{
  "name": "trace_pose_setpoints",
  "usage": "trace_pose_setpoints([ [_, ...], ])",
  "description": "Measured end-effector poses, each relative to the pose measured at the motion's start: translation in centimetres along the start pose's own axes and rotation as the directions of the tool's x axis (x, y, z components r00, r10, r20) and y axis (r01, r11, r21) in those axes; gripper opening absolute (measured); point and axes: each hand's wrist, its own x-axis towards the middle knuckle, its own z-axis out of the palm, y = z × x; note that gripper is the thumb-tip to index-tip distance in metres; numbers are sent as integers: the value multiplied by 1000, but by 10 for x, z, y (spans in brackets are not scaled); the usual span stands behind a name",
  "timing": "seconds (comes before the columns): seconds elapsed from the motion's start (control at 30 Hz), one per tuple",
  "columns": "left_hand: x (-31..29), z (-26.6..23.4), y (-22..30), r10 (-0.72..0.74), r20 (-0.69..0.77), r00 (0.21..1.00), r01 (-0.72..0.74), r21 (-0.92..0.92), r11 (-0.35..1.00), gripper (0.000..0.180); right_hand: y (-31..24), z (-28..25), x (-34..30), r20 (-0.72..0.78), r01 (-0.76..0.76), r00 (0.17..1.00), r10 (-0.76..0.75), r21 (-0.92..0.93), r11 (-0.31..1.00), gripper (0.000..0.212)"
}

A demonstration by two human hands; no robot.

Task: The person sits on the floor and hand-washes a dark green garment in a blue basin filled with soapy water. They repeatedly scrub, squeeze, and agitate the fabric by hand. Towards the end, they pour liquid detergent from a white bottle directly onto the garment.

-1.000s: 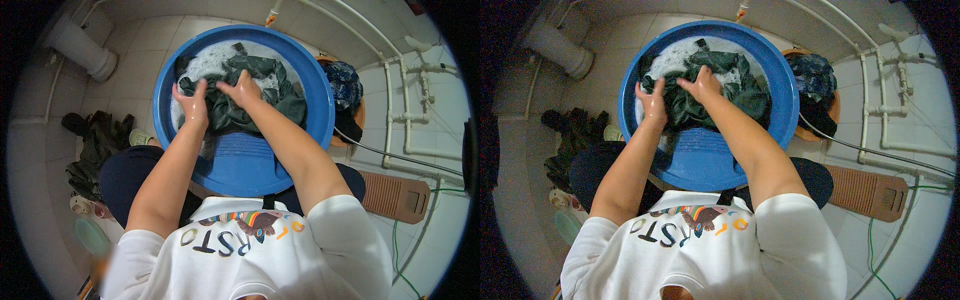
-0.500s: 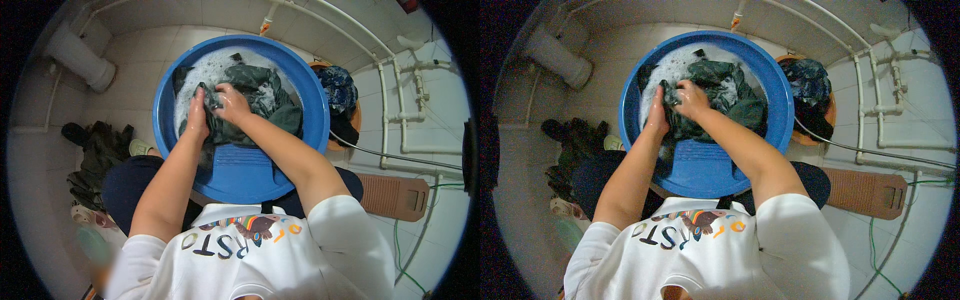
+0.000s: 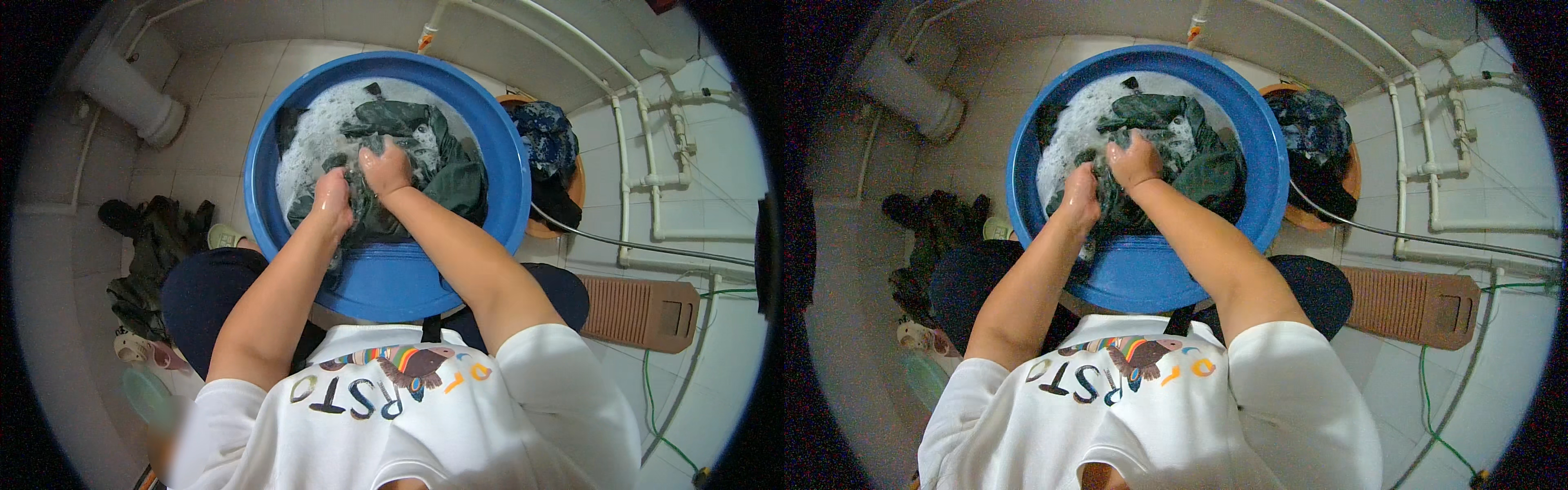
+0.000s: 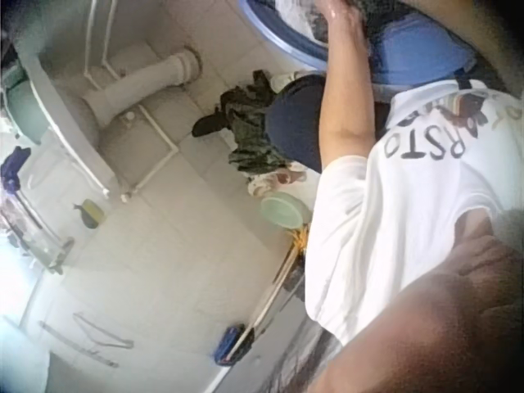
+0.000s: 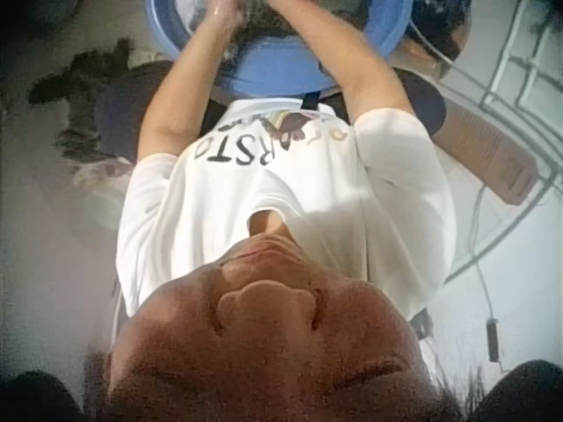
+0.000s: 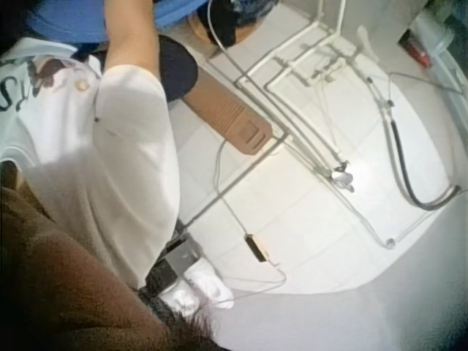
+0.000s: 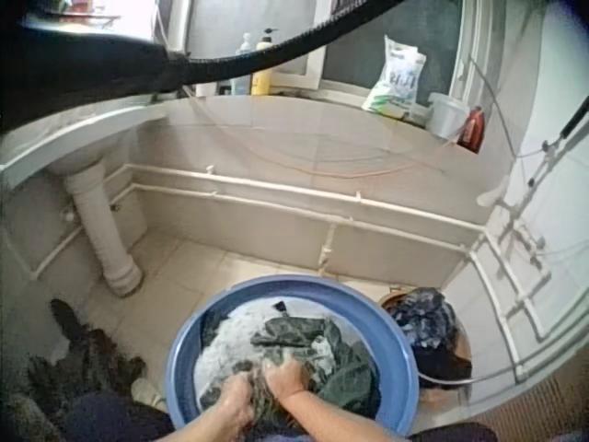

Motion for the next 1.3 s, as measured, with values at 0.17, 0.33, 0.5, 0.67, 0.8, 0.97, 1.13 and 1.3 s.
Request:
trace_pose_setpoints([
  [0.17,49,-60,-6,96,611,786,15,-175,985,23,-42,-11,-44,169,410,890,-424,111,905,30],
  [0.33,9,-4,7,-12,-83,996,13,9,1000,30,-5,2,-13,158,266,951,-266,22,964,32],
  [0.5,0,5,17,-73,131,989,99,-203,974,43,29,13,44,238,267,953,-190,-355,896,45],
  [0.67,26,-22,20,20,-215,976,-76,-258,963,43,32,7,63,762,326,605,232,-503,801,71],
  [0.8,72,-58,2,105,-284,953,-160,-180,970,41,65,12,90,705,341,646,293,-610,715,54],
  [0.97,40,-29,9,263,-84,961,-271,-109,956,58,24,23,36,427,281,903,-45,-506,815,23],
  [1.13,23,-41,29,-155,452,878,327,-333,884,44,-44,-5,-34,260,481,816,-517,191,855,35],
  [1.3,50,-59,9,41,553,832,86,-203,975,26,-39,-5,-45,158,613,763,-627,136,779,32],
])
